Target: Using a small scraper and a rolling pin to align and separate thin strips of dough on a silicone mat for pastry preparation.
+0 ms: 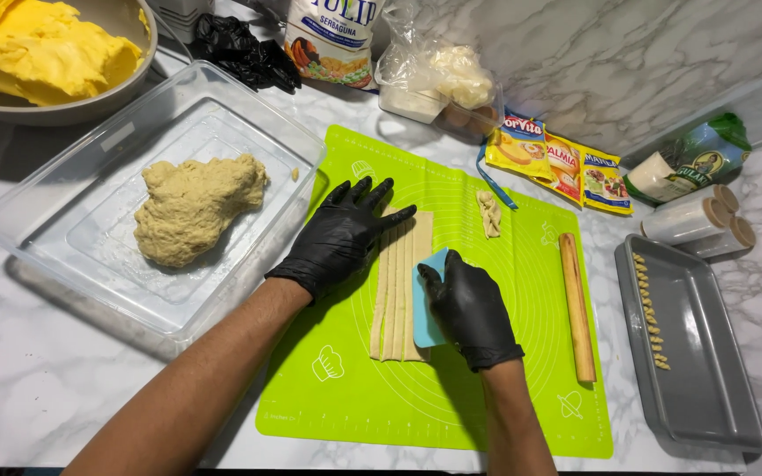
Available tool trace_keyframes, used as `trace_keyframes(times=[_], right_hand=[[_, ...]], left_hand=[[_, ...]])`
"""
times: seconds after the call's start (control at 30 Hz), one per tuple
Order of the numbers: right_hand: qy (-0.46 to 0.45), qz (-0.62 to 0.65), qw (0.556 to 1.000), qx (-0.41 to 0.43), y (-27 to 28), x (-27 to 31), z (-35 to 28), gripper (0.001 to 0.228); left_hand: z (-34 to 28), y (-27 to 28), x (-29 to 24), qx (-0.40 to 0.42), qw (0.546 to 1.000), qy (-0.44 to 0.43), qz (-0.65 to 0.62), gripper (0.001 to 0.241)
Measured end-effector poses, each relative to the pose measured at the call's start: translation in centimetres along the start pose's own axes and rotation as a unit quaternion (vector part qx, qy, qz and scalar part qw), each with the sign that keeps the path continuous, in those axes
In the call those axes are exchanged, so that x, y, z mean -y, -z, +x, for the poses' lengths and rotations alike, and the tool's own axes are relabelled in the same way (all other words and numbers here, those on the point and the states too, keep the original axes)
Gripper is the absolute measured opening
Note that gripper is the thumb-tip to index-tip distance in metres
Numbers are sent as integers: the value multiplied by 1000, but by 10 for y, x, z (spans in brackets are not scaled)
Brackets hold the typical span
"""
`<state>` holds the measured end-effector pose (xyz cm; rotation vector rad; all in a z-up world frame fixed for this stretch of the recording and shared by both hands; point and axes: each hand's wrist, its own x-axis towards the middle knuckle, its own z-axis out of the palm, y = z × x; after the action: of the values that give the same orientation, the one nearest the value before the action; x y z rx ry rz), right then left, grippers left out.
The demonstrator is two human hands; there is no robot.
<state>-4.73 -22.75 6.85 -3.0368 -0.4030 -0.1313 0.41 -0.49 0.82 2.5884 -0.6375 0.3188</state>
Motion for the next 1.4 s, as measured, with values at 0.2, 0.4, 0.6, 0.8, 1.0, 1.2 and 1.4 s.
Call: trace_keyframes(times=[0.2, 0.4, 0.6, 0.8, 1.0, 1.2, 1.4], right_hand=[[-52, 26, 997, 57, 23, 18, -27, 52], [104, -18, 986, -129, -6, -3, -56, 44], [48, -79, 990, -108, 2, 17, -75, 49], [-49, -21, 998, 26, 30, 19, -91, 46], [-167, 95, 978, 81, 66, 0, -6, 54], [-74, 84, 994, 14, 12, -29, 85, 47], [-20, 71, 997, -27, -7, -31, 109, 44]], left_hand=[[1, -5, 4, 19, 1000, 16, 4, 82], [-5, 1, -2, -108, 993, -37, -3, 49], [-7, 3, -2, -108, 994, -31, -3, 53], [-7, 4, -2, -108, 994, -30, -18, 56], [-4, 4, -3, -47, 999, -14, 11, 60], [-1, 1, 1, -23, 1000, 11, 8, 60], [0, -12, 9, -35, 999, -3, 12, 59]])
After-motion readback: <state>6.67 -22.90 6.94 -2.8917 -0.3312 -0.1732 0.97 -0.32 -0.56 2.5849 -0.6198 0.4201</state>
